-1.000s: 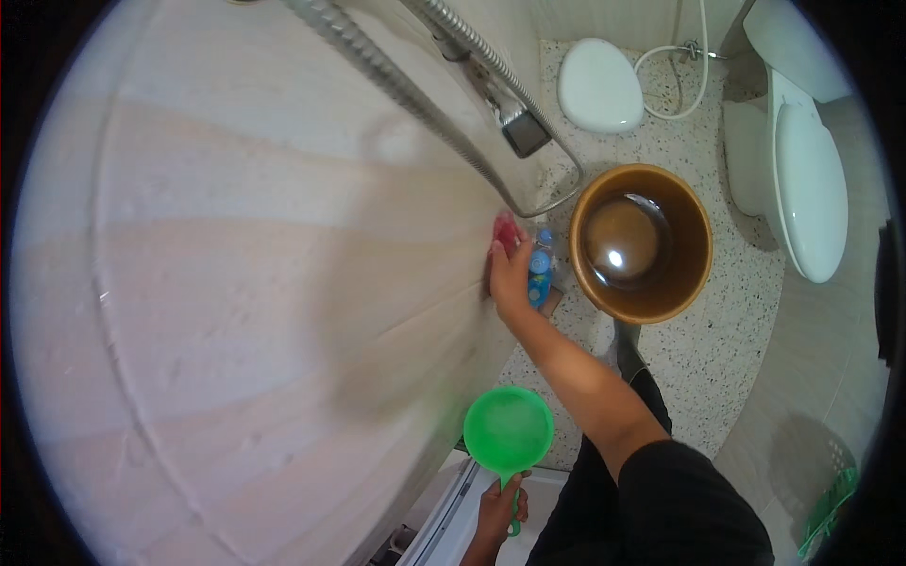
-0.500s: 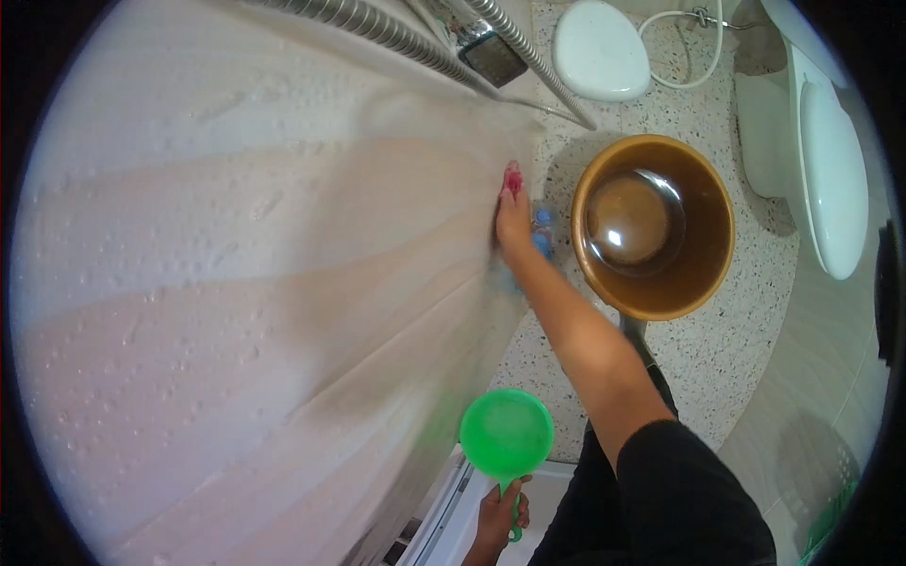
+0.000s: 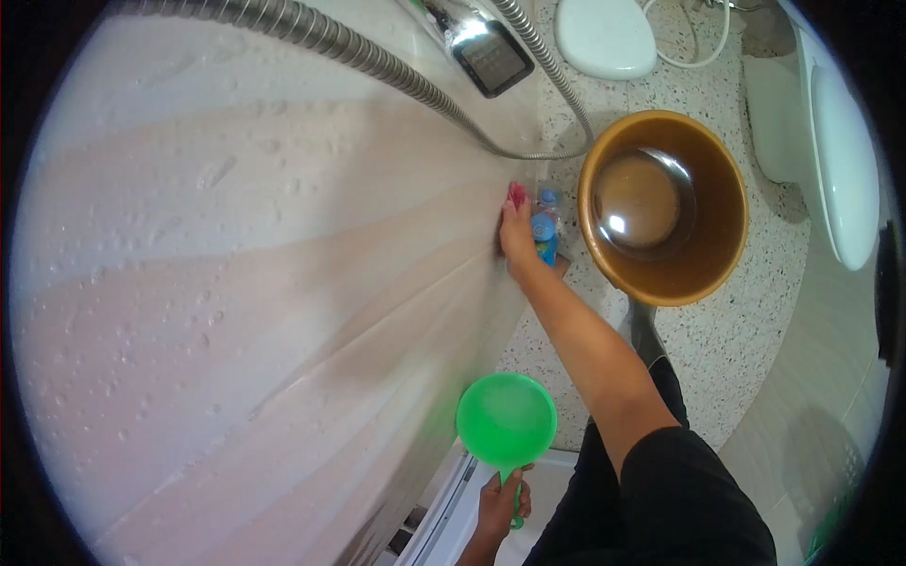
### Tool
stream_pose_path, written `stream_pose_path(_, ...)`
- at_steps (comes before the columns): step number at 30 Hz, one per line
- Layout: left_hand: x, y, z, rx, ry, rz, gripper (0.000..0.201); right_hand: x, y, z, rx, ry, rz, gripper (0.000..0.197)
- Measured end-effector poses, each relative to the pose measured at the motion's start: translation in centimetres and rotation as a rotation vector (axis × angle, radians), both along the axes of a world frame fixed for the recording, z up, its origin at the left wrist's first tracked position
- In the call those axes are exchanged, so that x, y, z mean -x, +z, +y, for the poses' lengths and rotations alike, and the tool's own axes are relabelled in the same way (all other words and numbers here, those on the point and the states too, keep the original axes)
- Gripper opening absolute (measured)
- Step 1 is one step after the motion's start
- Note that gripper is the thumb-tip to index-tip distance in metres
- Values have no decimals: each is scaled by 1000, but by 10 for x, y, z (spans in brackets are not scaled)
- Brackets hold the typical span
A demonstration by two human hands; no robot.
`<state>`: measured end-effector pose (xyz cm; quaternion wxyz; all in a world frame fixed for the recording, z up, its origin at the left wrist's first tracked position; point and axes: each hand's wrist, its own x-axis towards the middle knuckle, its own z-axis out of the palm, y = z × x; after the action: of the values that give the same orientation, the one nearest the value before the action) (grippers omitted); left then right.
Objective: The person organizes toiletries into a green basket, then uses a green scoop to pour water from a brown bucket into the toilet bowl. They then use a pink cloth to wipe the tiled walls of the bathroom.
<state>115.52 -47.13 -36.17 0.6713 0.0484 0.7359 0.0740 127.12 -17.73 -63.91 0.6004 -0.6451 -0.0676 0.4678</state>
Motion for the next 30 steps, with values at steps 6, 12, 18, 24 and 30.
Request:
stream_pose_path(6,12,-4,-20,3,26,3,31,39,212,-80,-573,247,-219,59)
stream_pose_path(12,9,2,-25,-18,3,1,30,-2,176,-11,-518,128,-171,50)
stream_pose_path(18,7,4,-33,-22,39,17,31,29,261,-48,-543,133,-350,51)
stream_pose_path(24,12,0,-59,-40,22,39,31,49,259,-113,-762,438,-321,52)
stream_pose_path(30,2,-1,-68,-43,-83,19,30,57,169,-103,-216,123,51,55)
